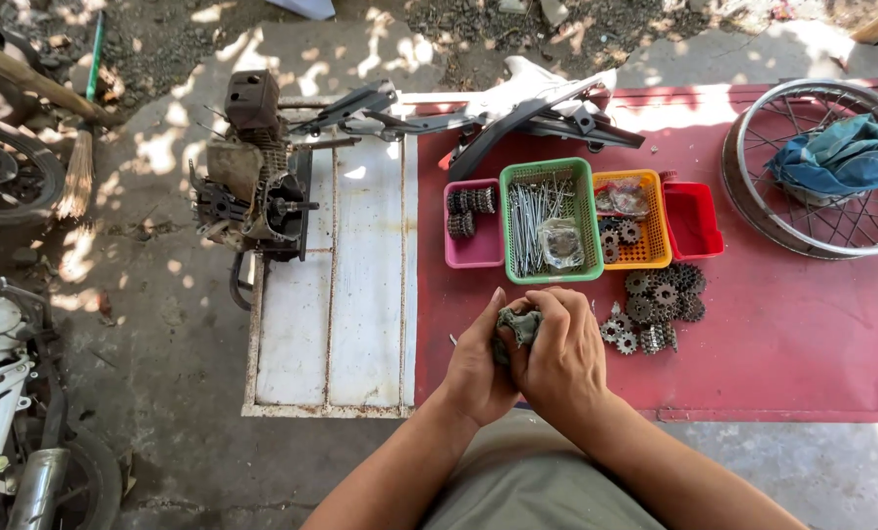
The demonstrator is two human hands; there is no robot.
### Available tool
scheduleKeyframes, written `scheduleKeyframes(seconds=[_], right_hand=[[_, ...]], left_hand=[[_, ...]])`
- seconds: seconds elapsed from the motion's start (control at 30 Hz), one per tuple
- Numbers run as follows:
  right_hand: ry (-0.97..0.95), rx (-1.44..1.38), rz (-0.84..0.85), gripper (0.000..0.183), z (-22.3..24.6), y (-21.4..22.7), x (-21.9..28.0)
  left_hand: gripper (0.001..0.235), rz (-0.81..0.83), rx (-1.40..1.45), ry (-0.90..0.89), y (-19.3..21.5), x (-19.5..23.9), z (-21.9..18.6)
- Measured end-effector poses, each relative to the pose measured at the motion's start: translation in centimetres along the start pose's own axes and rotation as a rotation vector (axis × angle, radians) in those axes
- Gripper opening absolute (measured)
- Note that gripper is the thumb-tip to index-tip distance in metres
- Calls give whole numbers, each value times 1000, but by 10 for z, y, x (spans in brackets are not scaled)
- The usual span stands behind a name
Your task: The person sits on the floor and cleans small metal gears using a cloth. They pick up gears from a pile on a red mat, wipe them, and place them into a pink basket. The workspace includes several baskets of parts and a motorcycle engine nearby.
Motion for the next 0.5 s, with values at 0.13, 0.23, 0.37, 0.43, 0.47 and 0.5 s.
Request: scheduleKeyframes(seconds=[0.13,0.23,0.37,0.43,0.47,0.5], right_hand=[[-22,79,38,37,-61,-47,21],[-315,-54,93,34,-148,-62,-8],[-794,-232,460,24,-196,-102,25],[-871,-273,581,24,-192,-129,42],[-883,-311,685,35,-184,-146,52],[-897,-354,798,51,-172,-160,68]], left_hand=[[58,-42,23,-7,28,-15,-5],[64,7,-108,15,-4,-10,-42],[59,-221,28,57,55,-32,-42],[56,-350,60,67,93,-54,-43],[55,-422,-3,83,114,-64,-42],[55,-502,-63,100,138,-68,-38]])
Point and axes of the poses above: each hand's wrist, its own x-axis away from the middle knuckle, its own y-axis out of the back of the hand, z = x × y, the point moved 7 cm from there along -x, towards the middle knuckle, and after that the axes turned 7 degrees about -x, right-handed, at the moved point
